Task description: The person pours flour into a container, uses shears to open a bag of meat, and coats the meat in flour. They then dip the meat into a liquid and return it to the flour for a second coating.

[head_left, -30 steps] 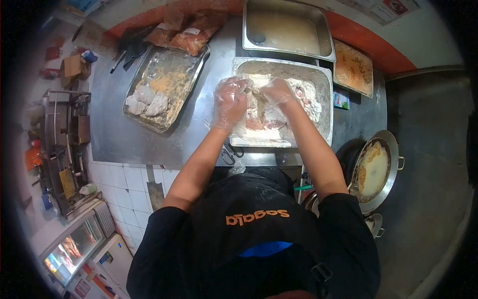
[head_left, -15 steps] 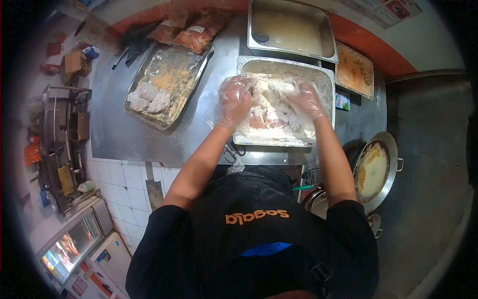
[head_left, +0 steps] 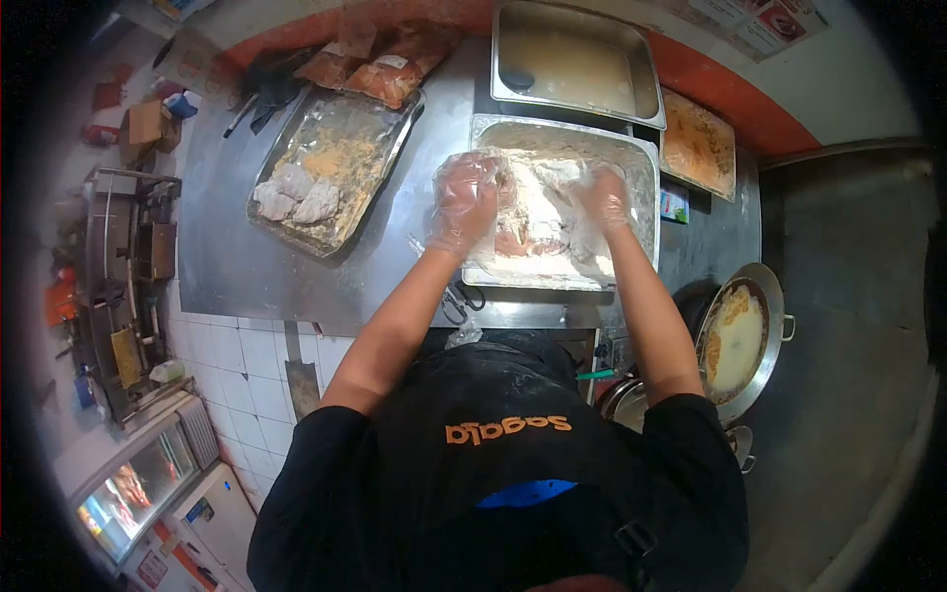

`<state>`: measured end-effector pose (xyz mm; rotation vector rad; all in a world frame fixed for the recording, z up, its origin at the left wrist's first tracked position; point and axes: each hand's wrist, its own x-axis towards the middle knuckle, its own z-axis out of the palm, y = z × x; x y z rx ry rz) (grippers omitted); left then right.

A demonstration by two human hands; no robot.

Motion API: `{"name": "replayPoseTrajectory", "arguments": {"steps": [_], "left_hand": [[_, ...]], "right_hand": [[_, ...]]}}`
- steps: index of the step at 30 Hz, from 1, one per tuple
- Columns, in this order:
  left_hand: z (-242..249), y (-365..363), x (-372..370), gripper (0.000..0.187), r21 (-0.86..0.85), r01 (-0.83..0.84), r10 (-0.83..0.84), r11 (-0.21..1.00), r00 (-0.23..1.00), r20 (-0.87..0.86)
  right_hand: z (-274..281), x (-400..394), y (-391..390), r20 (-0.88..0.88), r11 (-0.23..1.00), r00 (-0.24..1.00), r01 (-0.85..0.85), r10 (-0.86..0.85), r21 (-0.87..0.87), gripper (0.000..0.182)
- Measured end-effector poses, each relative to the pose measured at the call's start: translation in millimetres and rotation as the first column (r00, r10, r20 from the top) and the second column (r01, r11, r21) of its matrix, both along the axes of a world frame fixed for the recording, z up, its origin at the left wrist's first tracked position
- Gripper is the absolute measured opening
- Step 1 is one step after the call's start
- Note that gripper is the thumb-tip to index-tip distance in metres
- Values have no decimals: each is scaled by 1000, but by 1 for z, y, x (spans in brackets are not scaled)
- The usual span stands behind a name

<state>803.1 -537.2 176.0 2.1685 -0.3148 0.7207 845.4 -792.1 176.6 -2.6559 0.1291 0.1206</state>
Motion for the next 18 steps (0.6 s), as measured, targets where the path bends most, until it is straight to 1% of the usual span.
{"name": "replayPoseTrajectory", "arguments": {"steps": [1, 3, 4, 5, 7, 8, 10, 11, 13, 14, 16, 17, 18], "left_hand": [[-5, 0, 1, 35, 25, -30, 30, 999, 1000, -8], [3, 1, 1, 34, 41, -38, 39, 998, 999, -33], [7, 0, -2, 32, 59, -30, 34, 998, 998, -60], [3, -1, -1, 32, 57, -25, 28, 998, 998, -58], [-5, -3, 3, 32, -69, -21, 19, 997, 999, -32], [-5, -3, 3, 32, -71, -21, 18, 997, 999, -30], [-5, 0, 3, 34, -94, 28, -36, 995, 996, -80], [-5, -1, 1, 34, -91, 28, -35, 995, 996, -78], [-7, -5, -1, 35, -117, -24, 7, 993, 990, -143], [-1, -4, -1, 35, -118, -32, 15, 992, 990, -144], [15, -3, -7, 35, -49, -16, -2, 999, 941, -339], [10, -2, -7, 35, -50, -13, -5, 999, 943, -334], [3, -1, -2, 33, -36, 12, -21, 999, 967, -256]], "right_hand": [[-3, 2, -1, 1, 1000, 1000, -8, 8, -2, 53], [4, 0, 2, -26, 985, 996, -75, 80, 158, 53], [5, -3, 5, -31, 985, 996, -72, 78, 157, 53], [9, -4, 13, -36, 984, 993, -109, 115, 138, 57], [8, 1, 20, -12, 976, 981, -190, 193, 108, 62], [4, 4, 19, -11, 976, 981, -190, 192, 106, 62], [-4, 11, 19, 46, 994, 995, -96, 94, 48, 60], [4, 8, 18, 48, 994, 994, -96, 94, 50, 60], [26, 0, 13, 110, 990, 986, -132, 125, 57, 56], [19, 3, 3, 109, 989, 985, -140, 133, 56, 56], [-6, 0, -19, 15, 974, 988, -155, 155, 167, 55], [1, -6, -19, 52, 955, 991, -133, 124, 266, 53], [11, -3, -18, 69, 955, 989, -143, 129, 261, 53]]}}
